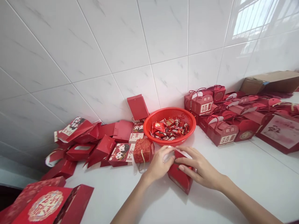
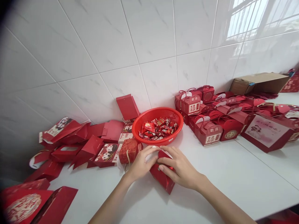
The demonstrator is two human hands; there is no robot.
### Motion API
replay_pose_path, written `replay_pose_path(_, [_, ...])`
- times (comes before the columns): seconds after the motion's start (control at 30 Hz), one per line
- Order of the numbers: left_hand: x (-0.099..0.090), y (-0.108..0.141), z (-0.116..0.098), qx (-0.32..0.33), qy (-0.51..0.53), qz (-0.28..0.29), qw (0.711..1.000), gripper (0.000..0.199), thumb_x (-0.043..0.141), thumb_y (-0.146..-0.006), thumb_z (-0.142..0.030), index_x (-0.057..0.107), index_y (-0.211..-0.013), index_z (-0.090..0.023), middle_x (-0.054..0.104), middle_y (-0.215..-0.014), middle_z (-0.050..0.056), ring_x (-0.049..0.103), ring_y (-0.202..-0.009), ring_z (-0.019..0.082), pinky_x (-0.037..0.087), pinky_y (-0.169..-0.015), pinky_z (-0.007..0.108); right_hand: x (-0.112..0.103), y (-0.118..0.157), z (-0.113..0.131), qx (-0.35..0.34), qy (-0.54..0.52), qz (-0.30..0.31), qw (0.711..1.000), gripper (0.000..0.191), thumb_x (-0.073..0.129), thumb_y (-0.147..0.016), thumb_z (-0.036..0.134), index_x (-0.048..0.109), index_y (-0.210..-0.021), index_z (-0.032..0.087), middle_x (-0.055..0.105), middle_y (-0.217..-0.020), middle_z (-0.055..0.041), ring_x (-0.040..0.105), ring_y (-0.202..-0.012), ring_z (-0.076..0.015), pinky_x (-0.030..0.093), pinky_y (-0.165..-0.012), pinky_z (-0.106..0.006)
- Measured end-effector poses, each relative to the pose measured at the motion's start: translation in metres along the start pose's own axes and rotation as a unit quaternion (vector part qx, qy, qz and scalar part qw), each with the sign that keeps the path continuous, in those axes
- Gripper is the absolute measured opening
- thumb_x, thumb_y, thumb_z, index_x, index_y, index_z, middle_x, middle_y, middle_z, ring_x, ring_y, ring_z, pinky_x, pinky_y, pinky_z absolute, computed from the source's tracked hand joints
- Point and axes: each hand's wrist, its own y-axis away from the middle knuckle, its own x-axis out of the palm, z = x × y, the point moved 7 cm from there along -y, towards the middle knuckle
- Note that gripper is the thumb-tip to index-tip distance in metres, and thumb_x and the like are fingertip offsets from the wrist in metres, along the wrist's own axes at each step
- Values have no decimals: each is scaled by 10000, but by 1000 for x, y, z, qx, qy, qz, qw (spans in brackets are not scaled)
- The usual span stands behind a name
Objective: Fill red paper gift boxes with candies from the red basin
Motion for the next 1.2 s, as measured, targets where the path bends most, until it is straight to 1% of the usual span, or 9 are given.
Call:
replay_pose_path(0.2, [-1,2,-2,-8,-7,-1,1000,344,573,-871,-156,686,-1190,-218,684,-1194,71,642,-1133,218,500,-1018,358,6,-4,10,13,18,86,996,279,478,-1010,336,718,-1128,257,550,-1386,-127,574,-1166,-277,508,-939,-436])
replay_pose_path(0.3, [-3,3,-3,-13,-14,2,1000,354,569,-872,-153,683,-1201,-217,684,-1199,72,639,-1144,221,498,-1025,358,6,-6,13,31,34,122,992,306,438,-1026,349,719,-1097,252,600,-1287,-125,582,-1101,-272,497,-922,-448])
replay_pose_path(0.4, [-4,4,-4,-17,-18,16,1000,370,568,-868,-155,672,-1219,-206,682,-1215,79,637,-1156,224,502,-1028,354,8,-6,14,39,44,146,987,348,405,-1036,360,726,-979,240,633,-1158,-111,584,-1024,-260,487,-901,-448])
replay_pose_path(0.5, [-6,6,-2,-32,-31,21,999,385,589,-857,-185,670,-1233,-203,676,-1248,93,627,-1184,249,495,-1051,388,7,-6,12,41,54,137,988,365,403,-1036,374,717,-923,227,638,-1086,-103,585,-965,-245,483,-884,-434])
replay_pose_path(0.57, [-7,8,1,-48,-46,27,997,434,620,-848,-232,650,-1280,-204,652,-1311,110,597,-1240,279,478,-1079,426,4,-7,10,35,65,117,990,365,401,-1037,369,709,-913,219,640,-1117,-106,591,-944,-237,483,-879,-427])
replay_pose_path(0.77, [3,16,10,-100,-96,125,982,768,678,-836,-442,419,-1515,-194,441,-1544,153,388,-1439,357,377,-1154,514,-5,-8,1,39,95,92,990,362,383,-1040,331,647,-823,212,661,-1160,-114,633,-930,-241,501,-791,-397])
replay_pose_path(0.93, [3,17,8,-99,-99,119,983,800,699,-821,-460,397,-1528,-238,417,-1564,129,395,-1435,363,407,-1131,488,-5,-10,-4,55,126,85,987,195,571,-949,375,618,-893,195,630,-1259,-163,653,-934,-266,512,-782,-402])
replay_pose_path(1.1, [5,17,5,-132,-116,146,974,844,709,-800,-470,379,-1538,-229,399,-1573,138,366,-1447,383,408,-1124,499,-16,-10,-11,95,132,105,981,24,571,-858,221,572,-857,197,600,-1326,-175,669,-893,-271,523,-747,-407])
replay_pose_path(1.2, [4,17,6,-141,-121,148,971,870,710,-792,-503,373,-1541,-216,383,-1580,150,358,-1447,397,405,-1119,522,-29,-6,-18,107,106,105,983,170,487,-844,130,605,-940,205,603,-1336,-154,679,-969,-276,540,-767,-402])
